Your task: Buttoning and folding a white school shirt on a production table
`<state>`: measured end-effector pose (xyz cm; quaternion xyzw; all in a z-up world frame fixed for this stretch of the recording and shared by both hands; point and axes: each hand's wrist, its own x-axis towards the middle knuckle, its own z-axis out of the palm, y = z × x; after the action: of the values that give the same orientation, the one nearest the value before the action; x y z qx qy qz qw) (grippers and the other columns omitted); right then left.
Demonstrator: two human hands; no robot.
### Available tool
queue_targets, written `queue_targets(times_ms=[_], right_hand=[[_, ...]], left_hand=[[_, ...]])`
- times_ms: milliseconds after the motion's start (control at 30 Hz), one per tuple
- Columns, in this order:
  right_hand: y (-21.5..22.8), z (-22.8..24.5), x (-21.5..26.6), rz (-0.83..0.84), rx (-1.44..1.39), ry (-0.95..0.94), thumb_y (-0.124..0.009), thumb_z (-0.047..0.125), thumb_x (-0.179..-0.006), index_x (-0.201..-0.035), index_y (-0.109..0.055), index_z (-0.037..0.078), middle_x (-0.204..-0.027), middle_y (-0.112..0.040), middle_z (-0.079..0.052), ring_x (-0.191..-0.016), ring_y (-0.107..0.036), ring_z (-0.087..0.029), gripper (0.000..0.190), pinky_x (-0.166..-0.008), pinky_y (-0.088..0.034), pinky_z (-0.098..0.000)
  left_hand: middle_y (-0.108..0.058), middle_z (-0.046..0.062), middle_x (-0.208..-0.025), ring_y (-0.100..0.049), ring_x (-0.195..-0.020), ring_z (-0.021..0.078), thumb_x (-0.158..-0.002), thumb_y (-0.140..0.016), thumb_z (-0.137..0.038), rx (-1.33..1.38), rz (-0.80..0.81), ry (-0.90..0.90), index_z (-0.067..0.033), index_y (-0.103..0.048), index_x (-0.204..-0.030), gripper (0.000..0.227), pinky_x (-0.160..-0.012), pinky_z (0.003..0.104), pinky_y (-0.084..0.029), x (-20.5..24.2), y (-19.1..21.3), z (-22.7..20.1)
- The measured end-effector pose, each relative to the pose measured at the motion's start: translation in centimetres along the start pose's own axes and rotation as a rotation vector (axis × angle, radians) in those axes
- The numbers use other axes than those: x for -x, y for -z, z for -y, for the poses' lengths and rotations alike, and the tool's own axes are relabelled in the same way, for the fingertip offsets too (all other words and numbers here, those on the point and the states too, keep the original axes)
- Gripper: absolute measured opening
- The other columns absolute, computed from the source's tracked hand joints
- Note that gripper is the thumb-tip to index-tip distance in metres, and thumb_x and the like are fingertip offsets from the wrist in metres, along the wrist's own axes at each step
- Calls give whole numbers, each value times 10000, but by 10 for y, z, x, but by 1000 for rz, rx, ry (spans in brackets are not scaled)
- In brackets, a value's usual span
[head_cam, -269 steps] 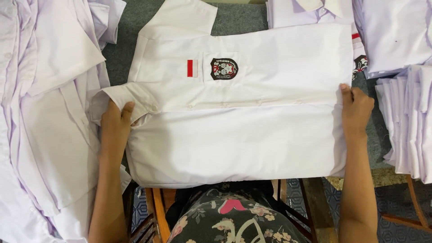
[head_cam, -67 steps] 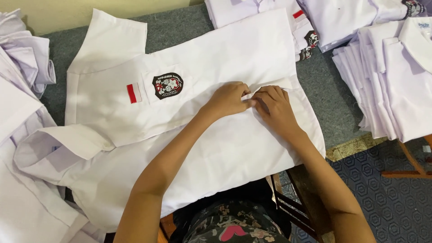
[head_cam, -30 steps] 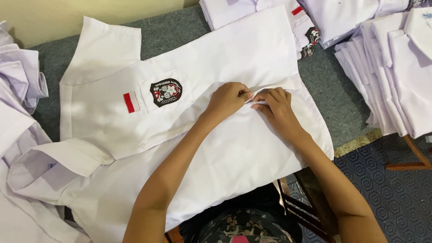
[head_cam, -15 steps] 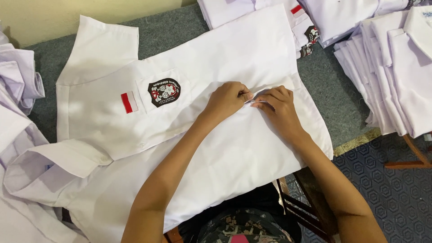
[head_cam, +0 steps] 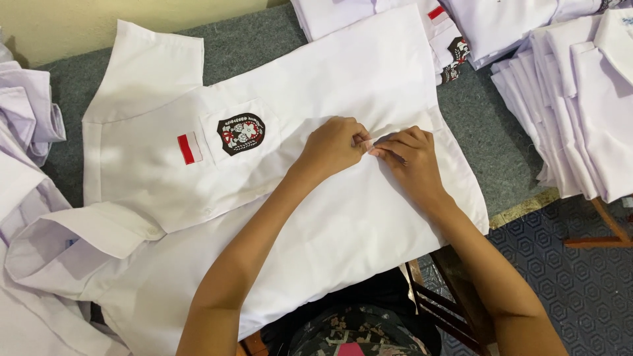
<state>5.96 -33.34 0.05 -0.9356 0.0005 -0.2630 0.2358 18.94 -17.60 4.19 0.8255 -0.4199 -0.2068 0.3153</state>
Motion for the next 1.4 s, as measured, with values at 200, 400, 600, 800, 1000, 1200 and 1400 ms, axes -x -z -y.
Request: queue_targets(times_ms=[200, 400, 600, 800, 1000, 1200, 1400], right_hand=[[-1, -2, 2, -83, 107, 23, -854, 278, -896, -892, -785, 157, -876, -662, 26, -896, -596, -181, 139, -887, -380, -376], [-2, -6, 4, -111, 177, 32, -870, 303, -884, -892, -792, 188, -879, -643, 34, -885, -603, -176, 140, -883, -374, -393], [-10, -15, 6, -168, 292, 145, -844, 331, -885, -1096, -702, 134, -1074, -587, -20, -1061, -533, -232, 322, -966, -323, -456], [-18, -26, 10, -82, 224, 141, -818, 228, -921, -971, -769, 144, -948, -705, 24, -1031, -608, -189, 109, -1039, -317, -473], [-15, -21, 10, -55, 182, 85, -833, 194, -901, -939, -775, 135, -908, -695, 21, -975, -568, -174, 91, -1048, -316, -458], [-13, -15, 7, -36, 183, 68, -836, 194, -901, -931, -782, 133, -881, -686, 18, -960, -569, -178, 86, -1043, -311, -479], [-16, -16, 8, -36, 204, 46, -837, 180, -906, -900, -773, 123, -825, -656, 4, -884, -540, -181, 86, -1015, -339, -485]], left_hand=[[-676, 36, -997, -658, -1033, 272, -879, -706, -174, -89, -3, -114, -127, -709, -1115, 240, -865, 469, -575, 8, 1, -3], [-703, 85, -956, -703, -963, 275, -954, -653, -89, -80, 14, -132, -79, -686, -1114, 164, -861, 443, -583, 2, -18, 7], [-769, 125, -941, -761, -915, 287, -941, -667, -54, -39, 36, -123, -51, -734, -1004, 92, -820, 395, -604, 7, -4, -3], [-773, 159, -878, -769, -840, 303, -936, -668, 3, -86, 56, -144, -30, -761, -987, 111, -783, 392, -616, 10, 2, -4], [-781, 147, -891, -767, -850, 290, -911, -724, -87, -30, 46, -152, -47, -740, -1015, 113, -793, 398, -619, 9, 9, -9], [-758, 103, -800, -746, -775, 241, -887, -767, -127, -172, 10, -223, -83, -774, -960, 86, -745, 344, -617, 3, -1, 9], [-573, 3, -610, -592, -672, 118, -868, -759, -107, -218, -37, -246, -100, -665, -674, 215, -660, 250, -564, -1, -9, 8]])
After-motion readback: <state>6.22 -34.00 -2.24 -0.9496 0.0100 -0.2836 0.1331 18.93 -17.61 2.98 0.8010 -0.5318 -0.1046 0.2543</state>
